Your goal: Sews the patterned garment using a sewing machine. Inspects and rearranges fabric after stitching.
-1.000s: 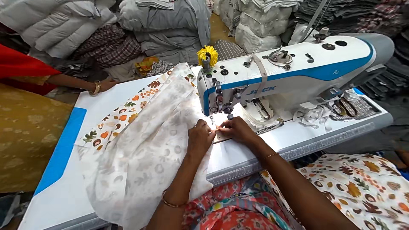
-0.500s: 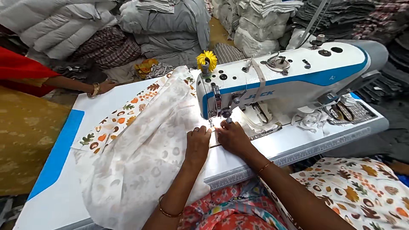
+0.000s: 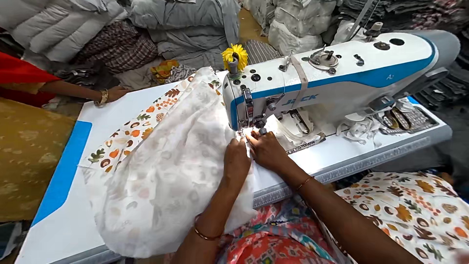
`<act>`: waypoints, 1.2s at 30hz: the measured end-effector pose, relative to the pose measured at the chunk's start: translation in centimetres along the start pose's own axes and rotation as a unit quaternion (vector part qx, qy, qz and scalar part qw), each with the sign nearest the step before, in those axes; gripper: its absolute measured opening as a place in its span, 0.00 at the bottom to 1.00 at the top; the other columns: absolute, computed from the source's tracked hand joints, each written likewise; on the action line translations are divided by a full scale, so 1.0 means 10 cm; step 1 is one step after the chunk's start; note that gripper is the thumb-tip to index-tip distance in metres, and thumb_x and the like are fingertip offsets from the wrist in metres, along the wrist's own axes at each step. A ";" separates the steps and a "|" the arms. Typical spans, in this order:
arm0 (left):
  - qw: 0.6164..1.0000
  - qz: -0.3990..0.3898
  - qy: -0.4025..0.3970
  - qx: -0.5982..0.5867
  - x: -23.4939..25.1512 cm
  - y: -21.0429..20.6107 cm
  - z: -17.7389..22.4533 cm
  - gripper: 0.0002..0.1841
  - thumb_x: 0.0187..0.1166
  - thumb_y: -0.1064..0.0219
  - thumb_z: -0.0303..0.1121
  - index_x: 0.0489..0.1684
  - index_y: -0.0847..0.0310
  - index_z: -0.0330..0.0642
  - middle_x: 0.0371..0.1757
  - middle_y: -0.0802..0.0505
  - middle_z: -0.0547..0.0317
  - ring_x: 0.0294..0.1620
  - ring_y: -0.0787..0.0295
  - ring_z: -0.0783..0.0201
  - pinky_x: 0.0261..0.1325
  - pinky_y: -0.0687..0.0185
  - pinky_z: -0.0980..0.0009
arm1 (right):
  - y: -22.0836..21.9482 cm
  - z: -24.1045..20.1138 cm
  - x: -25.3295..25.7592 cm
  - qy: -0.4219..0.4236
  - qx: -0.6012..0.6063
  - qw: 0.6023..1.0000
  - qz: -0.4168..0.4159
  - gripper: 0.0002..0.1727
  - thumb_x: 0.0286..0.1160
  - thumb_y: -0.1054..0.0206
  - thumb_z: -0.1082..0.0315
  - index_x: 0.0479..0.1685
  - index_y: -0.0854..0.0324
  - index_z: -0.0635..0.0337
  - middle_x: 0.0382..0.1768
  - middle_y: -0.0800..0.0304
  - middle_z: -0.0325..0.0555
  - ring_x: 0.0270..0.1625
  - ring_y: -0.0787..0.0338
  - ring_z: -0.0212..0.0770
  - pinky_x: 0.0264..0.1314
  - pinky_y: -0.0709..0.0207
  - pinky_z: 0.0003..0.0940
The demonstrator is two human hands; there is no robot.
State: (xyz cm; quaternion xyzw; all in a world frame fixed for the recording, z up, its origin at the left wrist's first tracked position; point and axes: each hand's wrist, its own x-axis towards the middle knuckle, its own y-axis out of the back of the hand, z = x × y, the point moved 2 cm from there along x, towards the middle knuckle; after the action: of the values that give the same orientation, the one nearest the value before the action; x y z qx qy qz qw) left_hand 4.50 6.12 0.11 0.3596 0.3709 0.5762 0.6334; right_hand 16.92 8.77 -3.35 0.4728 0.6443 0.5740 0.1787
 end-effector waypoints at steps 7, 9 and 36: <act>0.999 -0.009 0.040 -0.016 -0.02 -0.02 0.21 0.14 0.81 0.35 0.24 0.58 0.16 0.23 0.54 0.13 0.30 0.57 0.12 0.37 0.61 0.16 0.47 | 0.09 -0.03 0.03 -0.028 0.023 0.999 -0.001 0.19 0.77 0.38 0.69 0.63 0.10 0.58 0.53 0.09 0.58 0.57 0.11 0.60 0.49 0.22 0.57; 0.999 -0.004 0.046 -0.022 -0.02 -0.03 0.22 0.13 0.81 0.35 0.24 0.57 0.16 0.23 0.54 0.13 0.31 0.56 0.12 0.36 0.61 0.16 0.46 | 0.08 -0.02 0.04 -0.027 0.021 0.999 -0.004 0.18 0.78 0.37 0.69 0.64 0.10 0.58 0.53 0.09 0.59 0.56 0.11 0.61 0.49 0.22 0.57; 0.962 -0.103 0.191 0.166 -0.40 0.52 -0.66 0.57 0.67 0.42 0.80 0.97 0.56 0.58 0.83 0.38 0.11 0.68 0.22 0.17 0.64 0.26 0.27 | 0.61 -0.92 -1.37 -0.216 0.483 0.825 -0.198 0.16 0.79 0.32 0.59 0.44 0.09 0.66 0.51 0.11 0.48 0.58 0.13 0.37 0.65 0.19 0.39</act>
State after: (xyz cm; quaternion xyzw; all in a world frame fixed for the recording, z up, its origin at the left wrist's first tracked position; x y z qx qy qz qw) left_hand -3.95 2.75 1.81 0.3024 0.6107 0.4960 0.5381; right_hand 18.98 -8.26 0.47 0.4726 0.8639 0.0251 0.1723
